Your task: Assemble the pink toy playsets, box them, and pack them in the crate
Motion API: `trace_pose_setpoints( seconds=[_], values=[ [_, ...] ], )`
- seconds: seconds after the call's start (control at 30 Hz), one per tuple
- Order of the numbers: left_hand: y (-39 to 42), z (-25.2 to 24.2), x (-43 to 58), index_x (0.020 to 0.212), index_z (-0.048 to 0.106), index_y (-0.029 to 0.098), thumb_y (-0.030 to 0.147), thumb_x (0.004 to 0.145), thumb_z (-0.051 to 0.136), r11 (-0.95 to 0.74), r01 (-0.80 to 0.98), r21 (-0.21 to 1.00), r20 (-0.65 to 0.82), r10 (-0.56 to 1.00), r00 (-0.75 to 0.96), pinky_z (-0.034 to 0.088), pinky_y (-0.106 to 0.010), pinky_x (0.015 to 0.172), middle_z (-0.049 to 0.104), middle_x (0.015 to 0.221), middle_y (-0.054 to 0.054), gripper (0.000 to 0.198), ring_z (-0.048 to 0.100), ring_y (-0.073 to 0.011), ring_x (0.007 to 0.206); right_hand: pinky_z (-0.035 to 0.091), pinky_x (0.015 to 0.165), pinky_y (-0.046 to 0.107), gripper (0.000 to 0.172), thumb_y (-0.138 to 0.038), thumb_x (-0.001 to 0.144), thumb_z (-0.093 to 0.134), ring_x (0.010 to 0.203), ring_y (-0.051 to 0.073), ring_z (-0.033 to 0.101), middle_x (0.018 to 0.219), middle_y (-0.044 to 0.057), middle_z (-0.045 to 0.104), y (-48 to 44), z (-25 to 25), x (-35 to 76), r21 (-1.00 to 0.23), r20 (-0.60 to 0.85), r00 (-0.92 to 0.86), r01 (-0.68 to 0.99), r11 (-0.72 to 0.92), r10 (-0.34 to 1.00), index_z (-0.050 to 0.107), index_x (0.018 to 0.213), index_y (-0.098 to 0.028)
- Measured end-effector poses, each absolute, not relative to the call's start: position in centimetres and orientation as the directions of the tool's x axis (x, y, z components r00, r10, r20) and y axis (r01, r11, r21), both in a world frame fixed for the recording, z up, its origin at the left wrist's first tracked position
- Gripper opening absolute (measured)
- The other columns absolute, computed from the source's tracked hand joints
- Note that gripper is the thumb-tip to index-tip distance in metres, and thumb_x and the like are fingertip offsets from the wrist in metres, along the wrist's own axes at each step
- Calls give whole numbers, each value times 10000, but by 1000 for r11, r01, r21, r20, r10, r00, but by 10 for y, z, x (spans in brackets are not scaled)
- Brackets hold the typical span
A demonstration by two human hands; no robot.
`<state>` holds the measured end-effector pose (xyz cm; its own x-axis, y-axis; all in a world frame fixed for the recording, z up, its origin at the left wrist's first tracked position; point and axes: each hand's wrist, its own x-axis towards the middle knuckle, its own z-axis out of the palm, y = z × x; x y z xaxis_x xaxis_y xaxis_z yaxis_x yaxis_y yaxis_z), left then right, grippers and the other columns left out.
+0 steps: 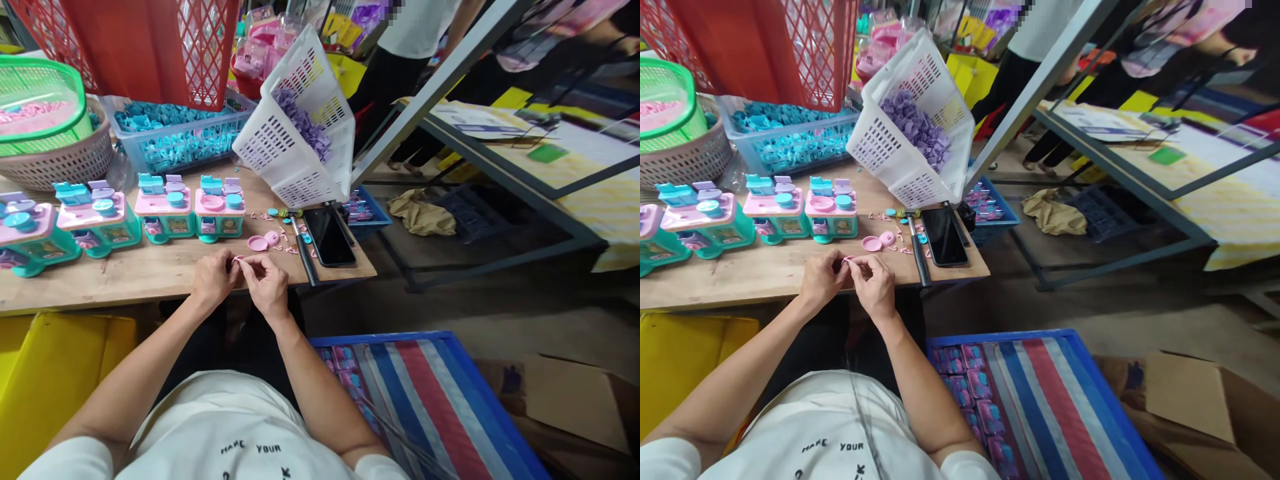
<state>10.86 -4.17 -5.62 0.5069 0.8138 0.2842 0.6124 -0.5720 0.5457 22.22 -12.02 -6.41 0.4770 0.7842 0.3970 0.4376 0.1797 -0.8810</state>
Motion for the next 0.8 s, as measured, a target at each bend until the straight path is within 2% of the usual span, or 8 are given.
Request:
trace_pose_setpoints(
  seconds=[0.2, 0.4, 0.57, 0.73, 0.8],
  values=[
    [-44, -59, 111, 815, 609, 184, 254, 895, 542, -624, 645, 441, 327, 781, 532, 433, -293, 615, 714, 751, -89, 126, 672, -217, 698, 600, 748, 299, 171, -344, 937, 602, 807, 181, 735, 895, 62, 759, -123, -59, 220, -836, 452, 468, 519, 177, 760, 672, 859, -208],
    [-47, -66, 113, 803, 564, 196, 224, 888, 541, -668, 651, 360, 385, 742, 549, 434, -291, 620, 673, 724, -78, 92, 652, -215, 707, 586, 723, 309, 199, -367, 942, 585, 788, 189, 724, 890, 66, 754, -123, -61, 214, -828, 440, 506, 548, 118, 742, 664, 842, -214],
    [-46, -67, 114, 841, 579, 185, 189, 865, 546, -665, 647, 373, 373, 746, 551, 458, -320, 658, 682, 759, -107, 41, 662, -250, 748, 576, 811, 354, 215, -380, 936, 579, 833, 217, 716, 868, 73, 752, -116, -63, 211, -802, 452, 504, 590, 89, 736, 656, 811, -222],
    [-45, -60, 114, 864, 622, 175, 223, 883, 539, -574, 690, 442, 296, 819, 492, 449, -318, 645, 713, 803, -113, 97, 672, -251, 745, 596, 795, 312, 220, -411, 925, 605, 856, 192, 733, 954, 67, 765, -118, -66, 220, -890, 368, 458, 426, 164, 809, 683, 942, -207],
    [-47, -59, 113, 870, 631, 174, 237, 891, 541, -555, 691, 463, 290, 832, 473, 447, -314, 648, 719, 811, -111, 112, 673, -245, 747, 598, 808, 309, 253, -432, 927, 607, 891, 191, 733, 1003, 73, 763, -121, -66, 222, -892, 371, 461, 419, 170, 806, 686, 1008, -206]
  ],
)
